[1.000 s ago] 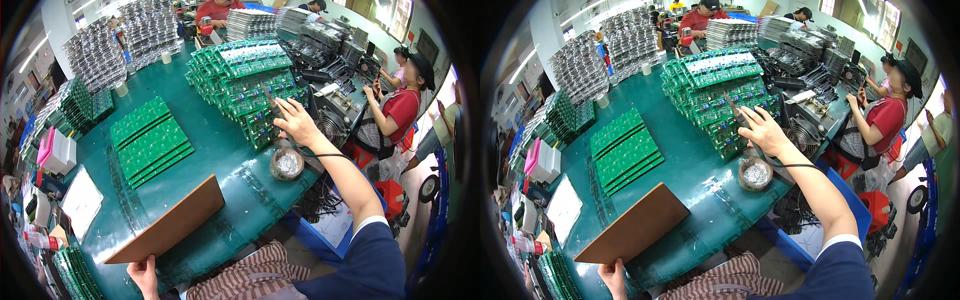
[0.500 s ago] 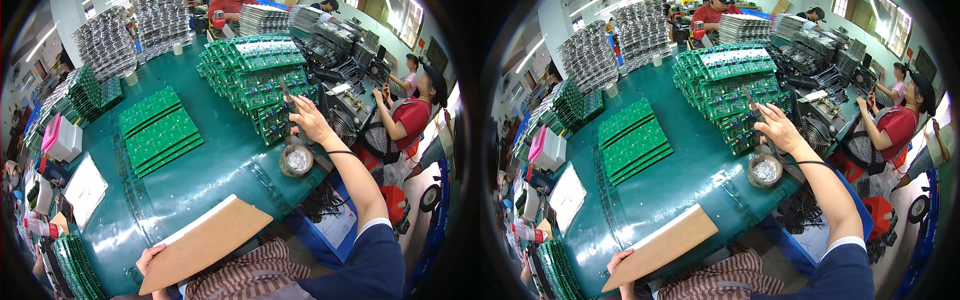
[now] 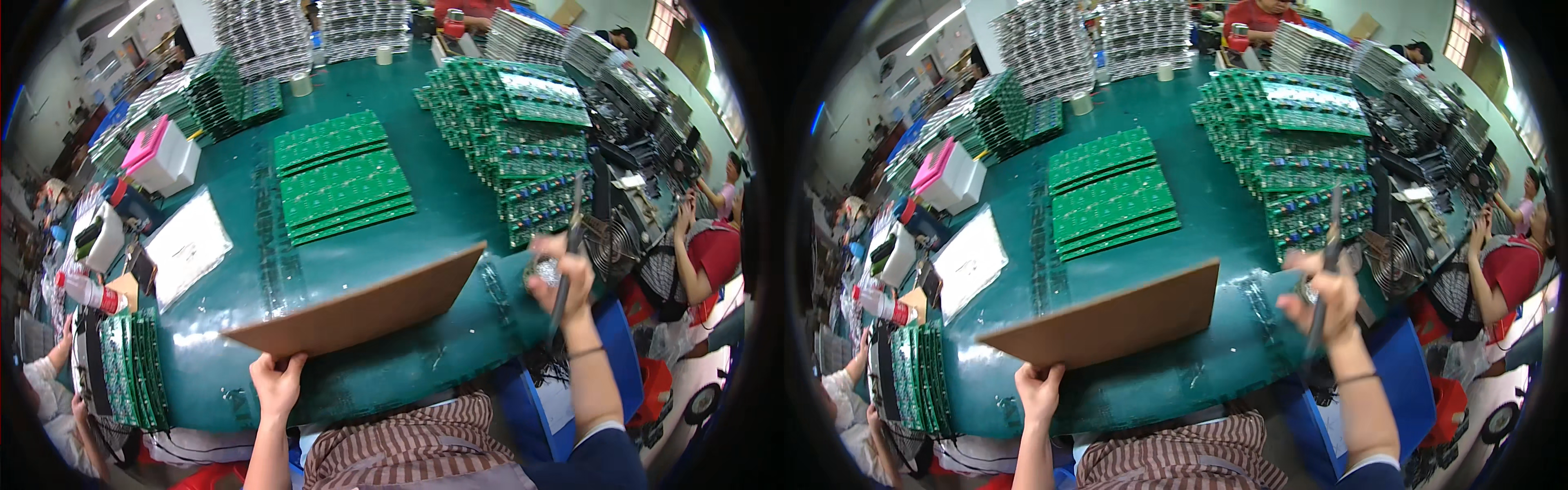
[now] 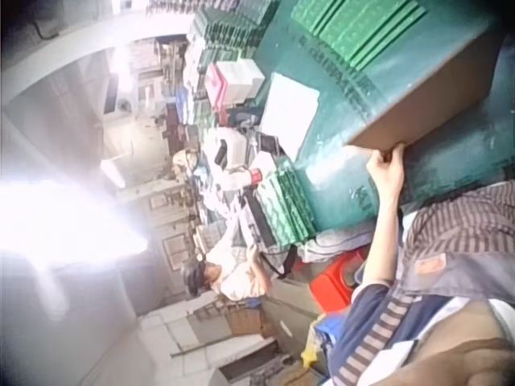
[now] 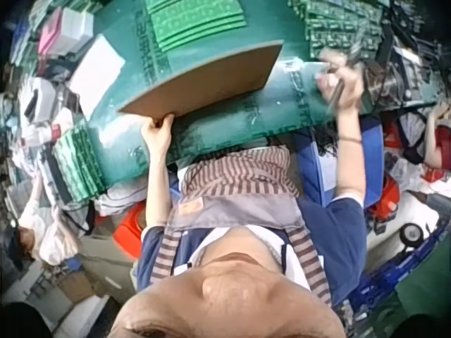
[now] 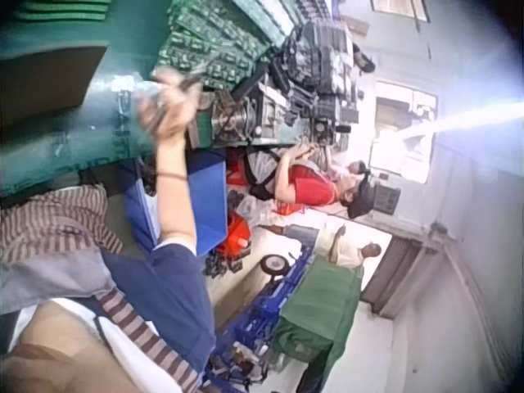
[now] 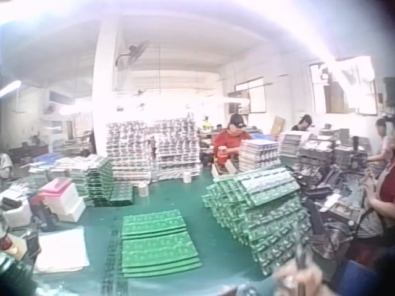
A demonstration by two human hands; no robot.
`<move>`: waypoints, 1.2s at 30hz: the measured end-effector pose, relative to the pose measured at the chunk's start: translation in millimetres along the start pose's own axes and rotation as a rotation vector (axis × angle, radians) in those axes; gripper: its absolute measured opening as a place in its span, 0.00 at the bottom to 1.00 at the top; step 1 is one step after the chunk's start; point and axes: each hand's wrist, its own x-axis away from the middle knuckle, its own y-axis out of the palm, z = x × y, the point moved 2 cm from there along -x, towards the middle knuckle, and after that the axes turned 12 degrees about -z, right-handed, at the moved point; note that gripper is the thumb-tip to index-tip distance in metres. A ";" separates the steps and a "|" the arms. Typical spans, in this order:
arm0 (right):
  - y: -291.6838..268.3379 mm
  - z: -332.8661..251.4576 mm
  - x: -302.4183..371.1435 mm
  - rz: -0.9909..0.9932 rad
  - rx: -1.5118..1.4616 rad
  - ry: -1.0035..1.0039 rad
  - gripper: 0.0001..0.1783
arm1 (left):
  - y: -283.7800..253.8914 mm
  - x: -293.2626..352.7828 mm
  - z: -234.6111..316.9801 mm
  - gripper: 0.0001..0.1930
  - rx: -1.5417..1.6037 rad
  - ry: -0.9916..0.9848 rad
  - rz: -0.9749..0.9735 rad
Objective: The person solders components onto circuit boards using a soldering iron, stacks the finished boards, and loads new circuit boards from a pile onto a cardboard support to solder them.
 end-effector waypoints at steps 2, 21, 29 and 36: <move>36.1 -36.1 -3.6 -0.083 -0.008 0.002 0.26 | -6.0 -12.3 14.2 0.04 0.057 -0.063 -0.046; 182.3 121.7 -169.3 0.042 -0.405 0.441 0.21 | -20.3 -260.6 69.2 0.25 0.025 -0.139 -0.247; 207.6 133.9 -152.5 0.084 -0.280 0.418 0.17 | 0.1 -273.2 22.9 0.24 0.143 -0.219 -0.166; 213.4 138.9 -146.3 0.011 -0.310 0.549 0.17 | 5.3 -273.7 25.6 0.26 0.077 -0.291 -0.100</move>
